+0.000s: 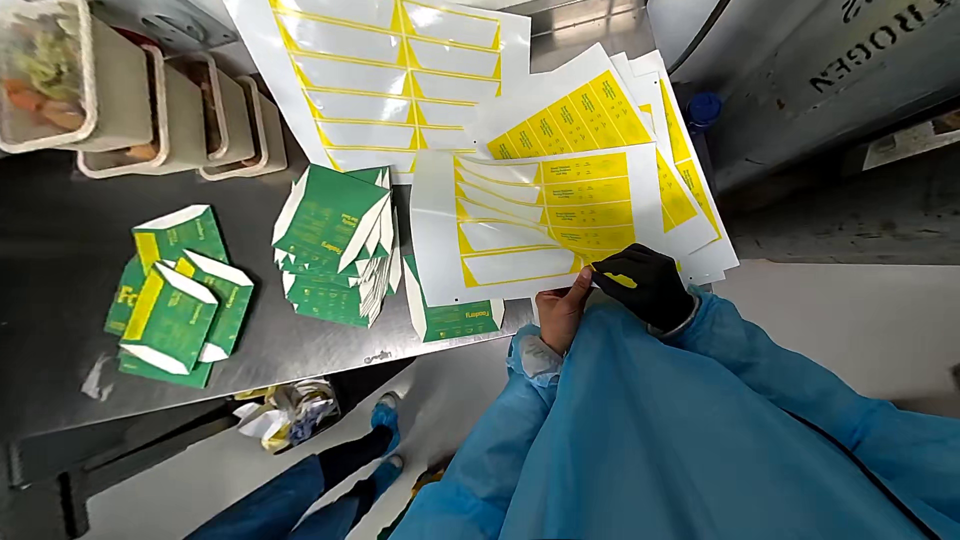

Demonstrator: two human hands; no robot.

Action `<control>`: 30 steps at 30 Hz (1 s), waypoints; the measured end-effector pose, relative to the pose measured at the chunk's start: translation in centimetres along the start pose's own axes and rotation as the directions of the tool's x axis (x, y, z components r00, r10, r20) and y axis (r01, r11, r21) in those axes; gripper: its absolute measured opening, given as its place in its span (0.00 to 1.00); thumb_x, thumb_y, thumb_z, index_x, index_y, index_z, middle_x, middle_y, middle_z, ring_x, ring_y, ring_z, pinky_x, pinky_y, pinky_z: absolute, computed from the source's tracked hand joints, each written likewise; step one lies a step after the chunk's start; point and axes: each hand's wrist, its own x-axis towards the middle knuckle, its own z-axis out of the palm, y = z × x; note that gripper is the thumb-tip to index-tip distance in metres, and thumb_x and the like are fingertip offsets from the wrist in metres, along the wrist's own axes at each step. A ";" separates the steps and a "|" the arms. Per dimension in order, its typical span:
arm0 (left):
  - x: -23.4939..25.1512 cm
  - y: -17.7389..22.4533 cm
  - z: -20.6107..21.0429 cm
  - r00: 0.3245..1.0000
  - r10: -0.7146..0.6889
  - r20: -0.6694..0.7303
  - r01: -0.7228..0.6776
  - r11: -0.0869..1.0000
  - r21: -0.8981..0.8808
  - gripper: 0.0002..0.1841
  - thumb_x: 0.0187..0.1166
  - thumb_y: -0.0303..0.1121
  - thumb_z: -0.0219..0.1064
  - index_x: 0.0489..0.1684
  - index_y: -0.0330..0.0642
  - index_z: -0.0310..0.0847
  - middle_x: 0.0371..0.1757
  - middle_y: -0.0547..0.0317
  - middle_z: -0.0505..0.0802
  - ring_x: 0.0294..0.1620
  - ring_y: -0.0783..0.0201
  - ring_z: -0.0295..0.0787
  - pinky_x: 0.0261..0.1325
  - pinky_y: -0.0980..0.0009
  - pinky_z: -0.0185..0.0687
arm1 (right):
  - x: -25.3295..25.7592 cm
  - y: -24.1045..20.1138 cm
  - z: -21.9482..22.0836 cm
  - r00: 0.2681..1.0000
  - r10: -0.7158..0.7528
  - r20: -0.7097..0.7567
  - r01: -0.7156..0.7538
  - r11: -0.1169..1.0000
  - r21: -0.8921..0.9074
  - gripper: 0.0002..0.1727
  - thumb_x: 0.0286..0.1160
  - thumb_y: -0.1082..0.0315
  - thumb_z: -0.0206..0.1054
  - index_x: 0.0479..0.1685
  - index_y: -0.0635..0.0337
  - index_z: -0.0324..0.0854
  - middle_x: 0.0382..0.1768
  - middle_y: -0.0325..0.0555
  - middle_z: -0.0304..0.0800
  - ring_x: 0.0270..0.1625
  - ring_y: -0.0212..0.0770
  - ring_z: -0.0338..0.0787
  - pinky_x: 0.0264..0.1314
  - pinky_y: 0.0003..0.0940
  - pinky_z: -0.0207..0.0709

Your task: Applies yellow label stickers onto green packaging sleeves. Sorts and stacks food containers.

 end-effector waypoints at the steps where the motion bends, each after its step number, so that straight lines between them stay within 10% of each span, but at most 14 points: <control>1: -0.1 0.1 0.1 1.000 0.020 -0.006 -0.020 1.000 0.012 0.12 0.76 0.26 0.75 0.55 0.41 0.88 0.50 0.58 0.96 0.52 0.62 0.95 0.63 0.59 0.90 | 0.1 0.2 0.0 1.000 0.006 0.007 -0.006 1.000 0.018 0.09 0.76 0.62 0.73 0.41 0.54 0.96 0.40 0.41 0.97 0.46 0.36 0.93 0.52 0.33 0.86; 8: 0.3 0.3 1.4 0.996 -0.021 -0.082 0.011 0.993 -0.113 0.09 0.75 0.22 0.75 0.50 0.33 0.88 0.48 0.50 0.96 0.49 0.57 0.95 0.57 0.58 0.93 | 0.5 0.4 0.0 0.998 0.057 -0.039 -0.056 0.998 0.032 0.07 0.73 0.64 0.73 0.37 0.55 0.96 0.34 0.38 0.96 0.40 0.31 0.91 0.45 0.29 0.86; 16: 0.6 -0.2 0.8 0.999 0.021 -0.035 -0.026 0.991 -0.130 0.09 0.76 0.18 0.71 0.52 0.28 0.85 0.47 0.45 0.96 0.48 0.53 0.97 0.58 0.54 0.94 | 1.0 -1.1 -0.2 0.891 0.452 0.054 -0.455 0.883 0.116 0.03 0.68 0.62 0.78 0.36 0.48 0.96 0.40 0.33 0.96 0.36 0.27 0.91 0.36 0.28 0.86; 22: 0.0 -0.5 0.5 0.999 0.034 0.006 -0.034 0.999 -0.036 0.13 0.76 0.26 0.75 0.56 0.43 0.88 0.52 0.57 0.96 0.53 0.59 0.96 0.61 0.58 0.92 | 0.8 -1.8 0.3 0.868 0.491 -0.074 -0.488 0.871 0.061 0.06 0.71 0.63 0.73 0.37 0.53 0.93 0.40 0.40 0.93 0.40 0.34 0.90 0.42 0.34 0.85; 25: 0.9 -1.4 1.4 0.997 0.018 -0.072 -0.024 0.996 -0.083 0.11 0.74 0.22 0.75 0.52 0.31 0.87 0.49 0.45 0.96 0.49 0.52 0.96 0.58 0.54 0.94 | 0.3 -0.8 -0.7 0.720 0.664 -0.201 -0.635 0.747 0.196 0.09 0.78 0.62 0.70 0.43 0.57 0.92 0.40 0.41 0.94 0.38 0.34 0.91 0.42 0.35 0.87; 30: 1.4 -2.8 2.4 0.976 -0.084 -0.202 0.101 0.992 0.079 0.08 0.73 0.31 0.79 0.44 0.41 0.89 0.40 0.58 0.96 0.37 0.65 0.94 0.45 0.66 0.93 | -1.6 4.6 -7.4 0.307 0.906 -0.291 -0.764 0.417 0.493 0.17 0.86 0.58 0.63 0.57 0.61 0.87 0.47 0.45 0.91 0.46 0.36 0.87 0.50 0.38 0.82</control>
